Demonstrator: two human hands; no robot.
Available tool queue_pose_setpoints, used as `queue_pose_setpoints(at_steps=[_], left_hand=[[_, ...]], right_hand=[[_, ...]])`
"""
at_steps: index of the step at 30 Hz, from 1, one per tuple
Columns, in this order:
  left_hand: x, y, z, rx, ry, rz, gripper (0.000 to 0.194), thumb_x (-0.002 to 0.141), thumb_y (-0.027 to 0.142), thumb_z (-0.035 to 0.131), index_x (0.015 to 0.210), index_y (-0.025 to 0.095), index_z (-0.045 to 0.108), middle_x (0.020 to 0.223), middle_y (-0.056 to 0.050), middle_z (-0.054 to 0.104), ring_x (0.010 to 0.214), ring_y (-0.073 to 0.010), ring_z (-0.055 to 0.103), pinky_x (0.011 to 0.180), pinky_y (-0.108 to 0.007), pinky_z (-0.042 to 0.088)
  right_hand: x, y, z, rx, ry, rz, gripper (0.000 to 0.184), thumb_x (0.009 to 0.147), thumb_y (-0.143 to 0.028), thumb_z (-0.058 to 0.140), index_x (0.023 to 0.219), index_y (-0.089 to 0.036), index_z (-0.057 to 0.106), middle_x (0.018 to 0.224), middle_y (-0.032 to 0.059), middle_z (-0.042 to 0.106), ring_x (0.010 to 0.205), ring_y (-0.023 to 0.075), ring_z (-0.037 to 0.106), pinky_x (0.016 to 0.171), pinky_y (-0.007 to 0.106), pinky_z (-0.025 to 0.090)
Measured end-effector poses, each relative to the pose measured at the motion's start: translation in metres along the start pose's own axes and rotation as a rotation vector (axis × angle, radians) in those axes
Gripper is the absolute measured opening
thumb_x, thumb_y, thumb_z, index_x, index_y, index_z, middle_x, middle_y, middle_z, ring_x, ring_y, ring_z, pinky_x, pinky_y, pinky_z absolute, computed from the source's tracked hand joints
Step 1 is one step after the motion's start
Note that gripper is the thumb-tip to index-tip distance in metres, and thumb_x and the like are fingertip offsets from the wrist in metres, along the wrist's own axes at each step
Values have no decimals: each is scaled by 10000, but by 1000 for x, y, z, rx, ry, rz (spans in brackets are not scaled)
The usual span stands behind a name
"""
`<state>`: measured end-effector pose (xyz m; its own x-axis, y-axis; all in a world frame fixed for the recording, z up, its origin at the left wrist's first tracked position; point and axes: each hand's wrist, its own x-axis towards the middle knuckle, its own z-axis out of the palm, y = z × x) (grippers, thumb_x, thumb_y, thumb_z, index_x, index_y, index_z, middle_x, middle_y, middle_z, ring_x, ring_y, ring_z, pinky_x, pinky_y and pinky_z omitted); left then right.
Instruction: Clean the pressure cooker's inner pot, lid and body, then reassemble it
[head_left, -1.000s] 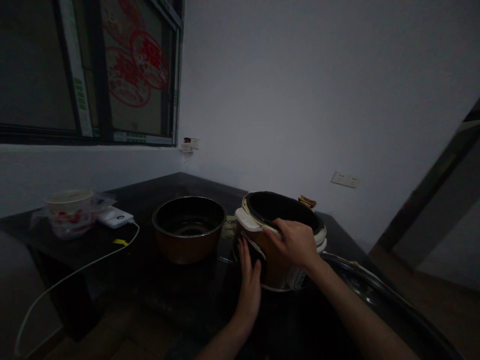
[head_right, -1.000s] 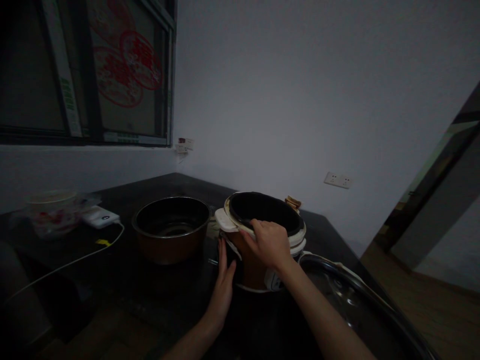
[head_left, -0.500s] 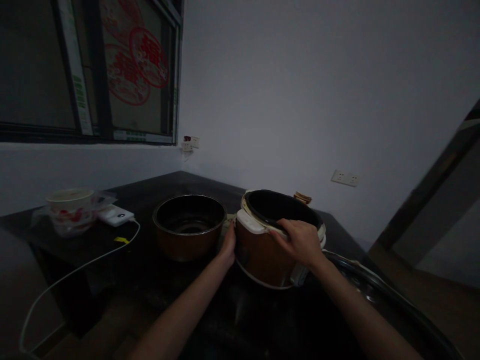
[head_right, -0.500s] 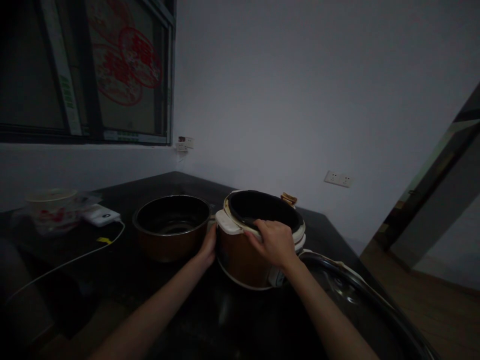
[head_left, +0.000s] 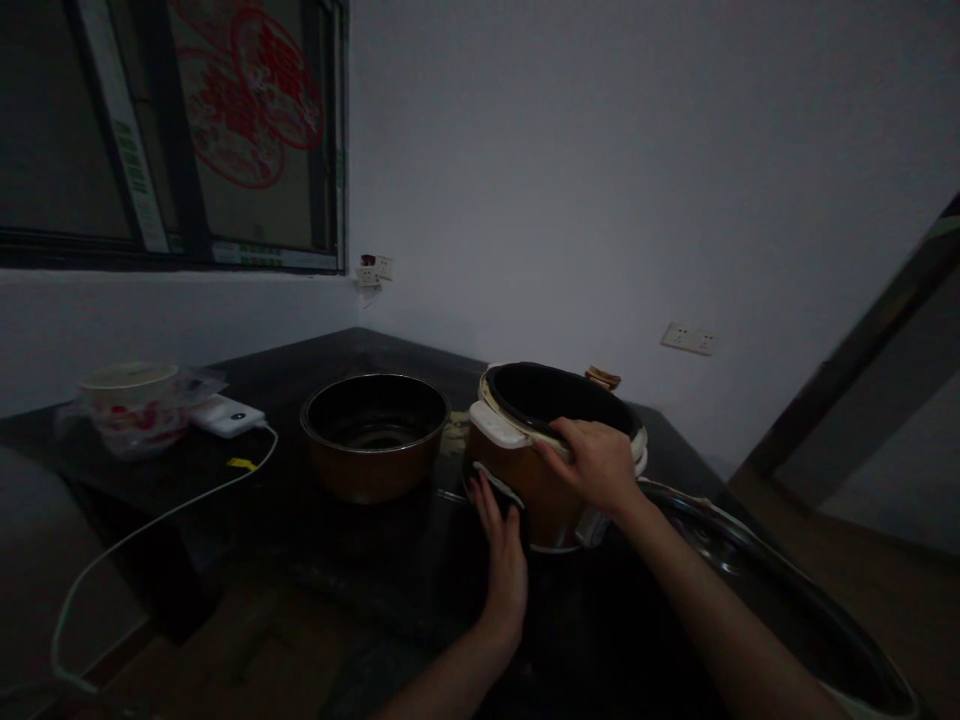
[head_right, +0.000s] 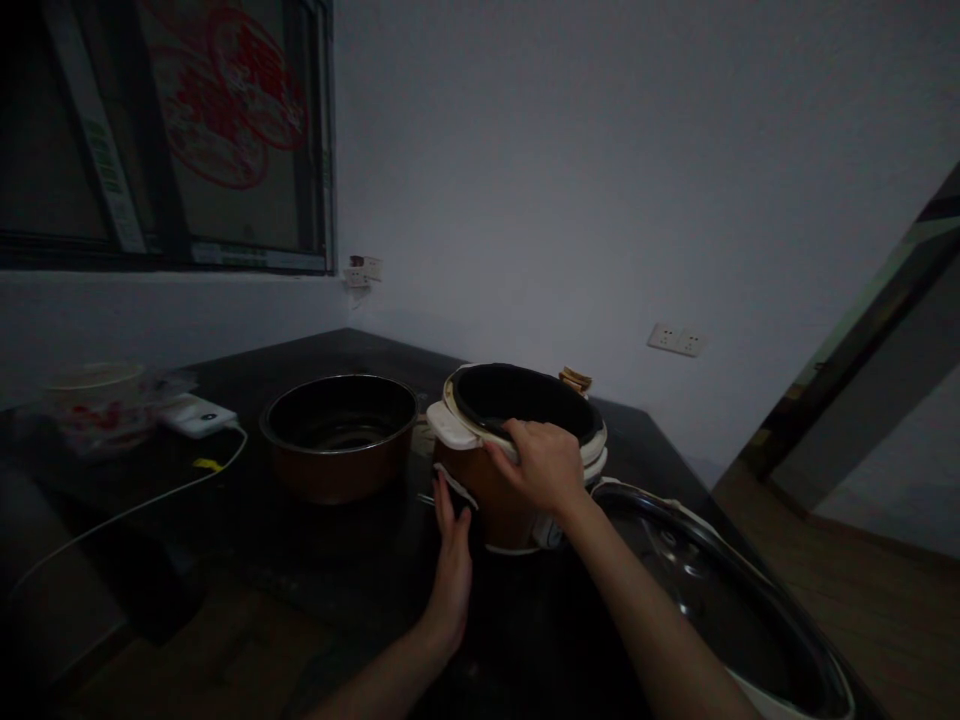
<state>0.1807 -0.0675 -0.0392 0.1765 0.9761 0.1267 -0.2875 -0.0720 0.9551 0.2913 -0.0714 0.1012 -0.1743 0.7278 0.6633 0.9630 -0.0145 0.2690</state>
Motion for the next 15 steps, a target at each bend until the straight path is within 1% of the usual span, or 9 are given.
queue_pose_setpoints(at_steps=[2,4,6,8,10,12,14,15], left_hand=[[-14,-1,7,44,-49,35,659,930,409,343,1509,252,69,1587,52,-133,1434,-123,-148,1165,-318,-9],[-22,-3,11,67,-92,62,648,933,409,339,1507,265,77,1586,52,-143,1432,-131,-155,1166,-325,-4],[-25,-5,12,81,-114,76,637,938,410,333,1506,280,76,1584,57,-153,1430,-133,-162,1166,-327,-4],[-23,-6,10,84,-118,90,623,945,405,319,1506,282,78,1583,60,-153,1427,-126,-172,1165,-321,-9],[-14,-5,6,79,-100,109,613,950,393,313,1507,273,86,1587,57,-133,1426,-117,-171,1163,-314,-21],[3,-3,0,49,-53,129,612,950,368,328,1507,261,98,1592,47,-102,1433,-112,-149,1162,-311,-40],[27,2,-9,-40,2,112,600,948,336,344,1502,264,126,1598,42,-41,1447,-112,-73,1167,-308,-15],[40,5,-14,-121,3,66,571,954,331,335,1495,282,157,1599,47,16,1452,-110,2,1172,-302,40]], right_hand=[[0,0,0,-4,-4,5,347,898,-474,467,869,-186,659,712,51,700,671,204,638,608,293,309],[0,0,0,-8,-10,8,349,897,-475,469,868,-185,661,714,52,702,676,207,640,607,294,310],[0,-1,-1,-6,-13,5,351,899,-471,463,881,-183,662,729,56,707,682,208,641,612,295,314],[0,-1,-1,-3,-11,6,354,901,-468,458,891,-179,663,744,61,712,690,211,643,619,294,318],[0,-1,-2,-5,-11,11,356,901,-470,459,892,-177,662,752,65,715,694,212,644,626,293,319],[0,-1,-3,-8,-19,9,355,902,-471,460,889,-178,660,754,65,716,695,211,646,630,292,319],[1,-1,-4,-8,-34,-2,355,904,-473,457,891,-180,657,754,64,715,697,213,649,627,292,317],[1,0,-4,-6,-45,-6,358,904,-477,455,891,-181,656,749,63,713,698,216,651,623,293,315]])
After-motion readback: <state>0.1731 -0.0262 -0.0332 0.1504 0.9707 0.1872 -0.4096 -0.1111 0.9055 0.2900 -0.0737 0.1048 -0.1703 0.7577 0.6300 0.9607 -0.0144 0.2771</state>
